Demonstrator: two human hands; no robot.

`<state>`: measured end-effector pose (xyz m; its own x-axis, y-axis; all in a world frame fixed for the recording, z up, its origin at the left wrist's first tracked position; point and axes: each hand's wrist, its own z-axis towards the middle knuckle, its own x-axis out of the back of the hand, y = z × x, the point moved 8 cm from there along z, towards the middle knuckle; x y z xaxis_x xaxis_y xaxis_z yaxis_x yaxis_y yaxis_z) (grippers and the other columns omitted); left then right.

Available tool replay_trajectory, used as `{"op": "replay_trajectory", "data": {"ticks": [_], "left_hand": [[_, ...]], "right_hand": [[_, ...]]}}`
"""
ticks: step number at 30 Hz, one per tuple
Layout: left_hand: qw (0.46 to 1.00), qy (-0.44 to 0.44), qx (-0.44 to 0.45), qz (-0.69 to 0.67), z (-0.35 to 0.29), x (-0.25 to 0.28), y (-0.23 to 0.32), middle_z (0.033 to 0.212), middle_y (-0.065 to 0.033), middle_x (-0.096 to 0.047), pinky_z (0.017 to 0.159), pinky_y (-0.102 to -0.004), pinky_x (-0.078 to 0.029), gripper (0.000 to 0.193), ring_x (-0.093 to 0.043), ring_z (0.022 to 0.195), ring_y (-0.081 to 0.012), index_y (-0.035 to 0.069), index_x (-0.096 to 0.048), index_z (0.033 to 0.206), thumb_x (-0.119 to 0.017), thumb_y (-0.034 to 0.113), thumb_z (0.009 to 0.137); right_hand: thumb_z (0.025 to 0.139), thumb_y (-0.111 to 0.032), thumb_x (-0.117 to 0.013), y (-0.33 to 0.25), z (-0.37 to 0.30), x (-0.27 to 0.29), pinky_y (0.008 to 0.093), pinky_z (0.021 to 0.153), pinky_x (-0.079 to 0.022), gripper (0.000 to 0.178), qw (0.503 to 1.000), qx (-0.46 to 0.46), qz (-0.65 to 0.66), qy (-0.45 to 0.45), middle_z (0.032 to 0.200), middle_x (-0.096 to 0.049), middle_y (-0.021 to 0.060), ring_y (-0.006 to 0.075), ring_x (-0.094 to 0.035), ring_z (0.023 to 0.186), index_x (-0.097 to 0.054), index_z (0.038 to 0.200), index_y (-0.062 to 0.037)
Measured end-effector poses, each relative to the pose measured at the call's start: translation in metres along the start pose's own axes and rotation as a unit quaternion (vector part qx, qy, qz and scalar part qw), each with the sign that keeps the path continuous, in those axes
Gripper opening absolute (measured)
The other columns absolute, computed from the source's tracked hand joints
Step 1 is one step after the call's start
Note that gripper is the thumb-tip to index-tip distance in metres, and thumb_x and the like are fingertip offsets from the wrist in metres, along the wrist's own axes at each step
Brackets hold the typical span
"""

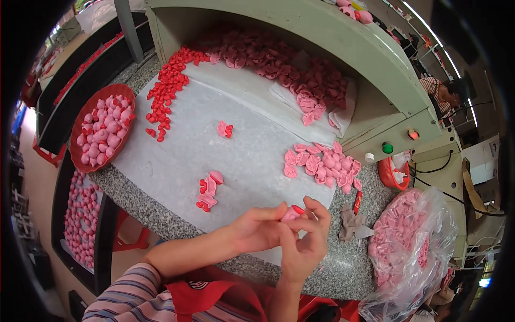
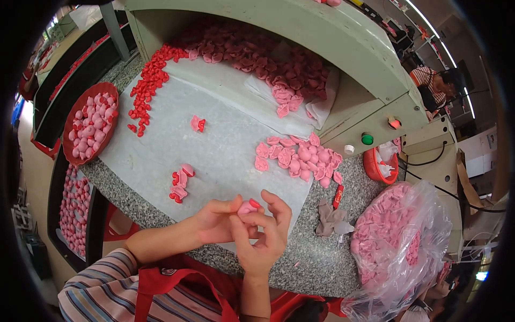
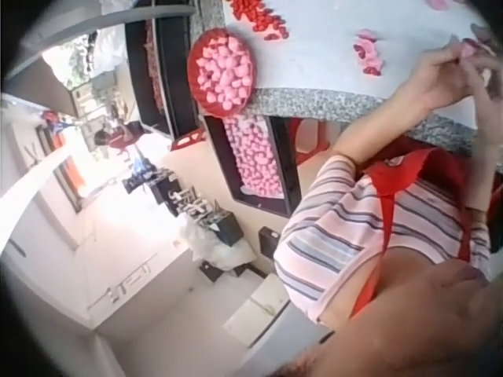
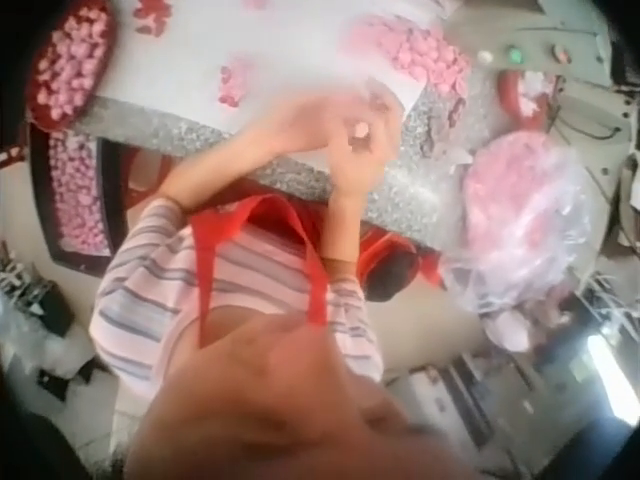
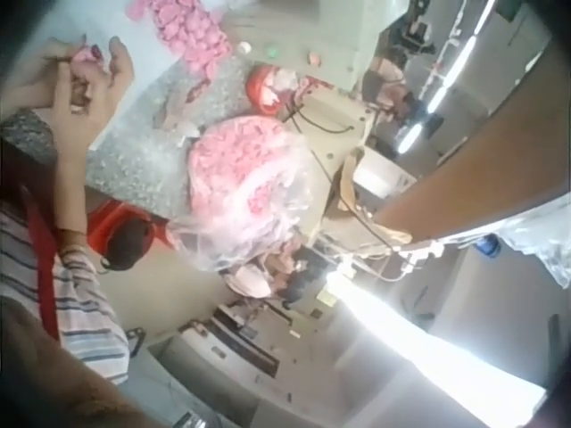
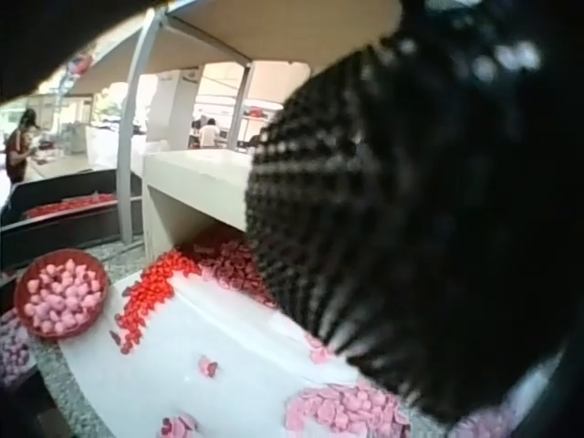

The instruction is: Assembling small pink plastic toy components at a factory workbench using a handheld assembly aid.

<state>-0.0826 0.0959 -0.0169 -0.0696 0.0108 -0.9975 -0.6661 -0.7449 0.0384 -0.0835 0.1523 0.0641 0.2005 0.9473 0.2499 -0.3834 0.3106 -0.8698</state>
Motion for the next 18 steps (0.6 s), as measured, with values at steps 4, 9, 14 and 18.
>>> {"op": "replay_trajectory", "data": {"ticks": [4, 9, 14, 18], "left_hand": [[0.999, 0.019, 0.035, 0.008, -0.001, 0.002, 0.0, 0.098, -0.006, -0.058, 0.081, -0.0336, -0.043, 0.035, -0.057, 0.086, -0.018, 0.004, -0.056, 0.103, -0.05, 0.035, 0.087], [0.995, 0.058, 0.083, 0.011, -0.004, 0.021, -0.009, 0.084, -0.0052, -0.061, 0.074, -0.0342, -0.052, 0.035, -0.062, 0.069, -0.0173, 0.002, -0.056, 0.101, -0.049, 0.034, 0.088], [0.989, 0.111, 0.1, 0.021, -0.007, 0.018, -0.016, 0.079, -0.0065, -0.06, 0.071, -0.0289, -0.048, 0.034, -0.058, 0.062, -0.0152, 0.003, -0.057, 0.097, -0.049, 0.035, 0.088], [0.988, 0.111, 0.104, 0.028, -0.008, 0.024, -0.018, 0.075, -0.0049, -0.059, 0.072, -0.0298, -0.048, 0.029, -0.057, 0.06, -0.0138, 0.006, -0.057, 0.091, -0.051, 0.034, 0.087]], "right_hand": [[0.065, 0.008, -0.057, 0.027, 0.01, 0.005, 0.0344, 0.087, -0.04, 0.022, 0.973, -0.101, 0.177, -0.108, 0.114, -0.049, 0.017, 0.0227, -0.049, 0.103, -0.059, 0.085, -0.0001], [0.068, 0.004, -0.054, 0.036, 0.004, -0.011, 0.0399, 0.093, -0.036, 0.021, 0.927, -0.139, 0.239, -0.255, 0.114, -0.05, 0.0203, 0.0293, -0.046, 0.112, -0.057, 0.088, 0.0013], [0.073, -0.003, -0.059, 0.045, -0.006, -0.007, 0.0412, 0.093, -0.035, 0.015, 0.914, -0.162, 0.291, -0.233, 0.106, -0.055, 0.019, 0.0308, -0.05, 0.107, -0.057, 0.087, 0.0012], [0.073, -0.005, -0.061, 0.05, -0.009, -0.008, 0.0415, 0.093, -0.035, 0.016, 0.91, -0.174, 0.293, -0.236, 0.106, -0.055, 0.0193, 0.0312, -0.05, 0.107, -0.056, 0.087, 0.0011]]}}
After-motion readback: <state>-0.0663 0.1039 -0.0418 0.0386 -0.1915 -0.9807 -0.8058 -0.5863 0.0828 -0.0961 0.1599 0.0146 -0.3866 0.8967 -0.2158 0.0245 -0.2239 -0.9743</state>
